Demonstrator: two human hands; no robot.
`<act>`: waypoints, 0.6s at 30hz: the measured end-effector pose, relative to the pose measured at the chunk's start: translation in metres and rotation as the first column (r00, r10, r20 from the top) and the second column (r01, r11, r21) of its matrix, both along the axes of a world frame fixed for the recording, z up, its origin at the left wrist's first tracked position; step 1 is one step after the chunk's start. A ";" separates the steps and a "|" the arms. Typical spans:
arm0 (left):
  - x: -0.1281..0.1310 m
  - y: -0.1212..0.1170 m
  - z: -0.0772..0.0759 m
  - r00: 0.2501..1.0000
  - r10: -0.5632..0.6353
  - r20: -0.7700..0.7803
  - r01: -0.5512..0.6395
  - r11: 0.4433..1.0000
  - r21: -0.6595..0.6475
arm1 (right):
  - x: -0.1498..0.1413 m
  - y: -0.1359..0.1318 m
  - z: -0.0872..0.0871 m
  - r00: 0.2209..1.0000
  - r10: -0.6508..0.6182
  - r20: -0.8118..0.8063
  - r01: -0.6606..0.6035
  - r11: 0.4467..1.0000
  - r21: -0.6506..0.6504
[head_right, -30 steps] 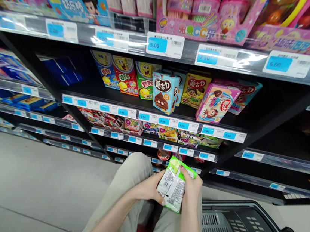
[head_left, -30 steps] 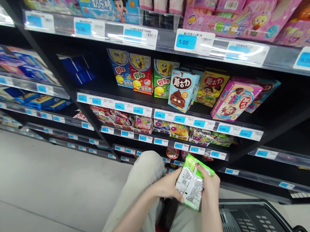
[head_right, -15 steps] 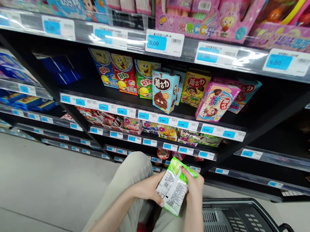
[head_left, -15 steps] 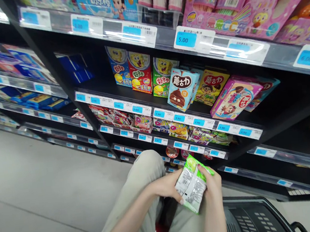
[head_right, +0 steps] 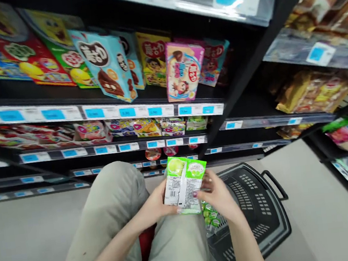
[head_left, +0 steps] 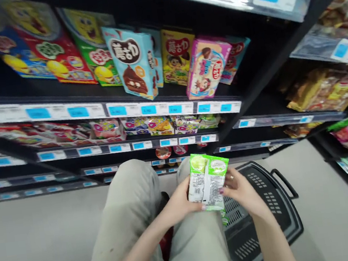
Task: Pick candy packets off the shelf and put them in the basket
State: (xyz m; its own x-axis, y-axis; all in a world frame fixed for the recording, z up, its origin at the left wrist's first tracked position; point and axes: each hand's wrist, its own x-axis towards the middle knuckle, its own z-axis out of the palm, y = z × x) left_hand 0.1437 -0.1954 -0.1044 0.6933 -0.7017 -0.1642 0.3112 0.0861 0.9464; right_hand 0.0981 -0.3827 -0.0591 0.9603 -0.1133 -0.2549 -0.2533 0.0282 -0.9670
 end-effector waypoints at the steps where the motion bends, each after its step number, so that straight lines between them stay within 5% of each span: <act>1: -0.007 -0.006 -0.001 1.000 -0.013 0.019 0.013 1.000 0.011 | -0.011 -0.001 -0.005 1.000 -0.003 -0.011 0.003 0.999 0.038; 6: -0.012 -0.008 -0.013 0.972 -0.225 0.065 0.210 0.960 0.184 | -0.064 -0.046 -0.064 0.969 -0.238 -0.069 0.239 0.971 0.005; 11: 0.033 0.026 -0.028 0.984 0.005 0.177 -0.070 0.928 0.365 | -0.127 -0.111 -0.170 0.900 -0.405 -0.160 0.351 0.892 -0.284; 14: 0.050 0.037 -0.036 0.971 0.077 0.227 -0.173 0.882 0.439 | -0.158 -0.115 -0.229 0.871 -0.439 -0.223 0.344 0.866 -0.363; 18: 0.049 0.031 -0.039 0.979 -0.014 0.203 -0.091 0.864 0.494 | -0.175 -0.096 -0.284 0.810 -0.466 -0.357 0.269 0.835 -0.480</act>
State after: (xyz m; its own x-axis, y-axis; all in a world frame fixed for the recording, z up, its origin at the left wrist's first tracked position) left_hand 0.1925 -0.1644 -0.1432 0.7724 -0.5335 -0.3447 0.1241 -0.4054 0.9057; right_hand -0.0770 -0.4789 -0.3427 0.6141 -0.6168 -0.4924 -0.7020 -0.1419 -0.6978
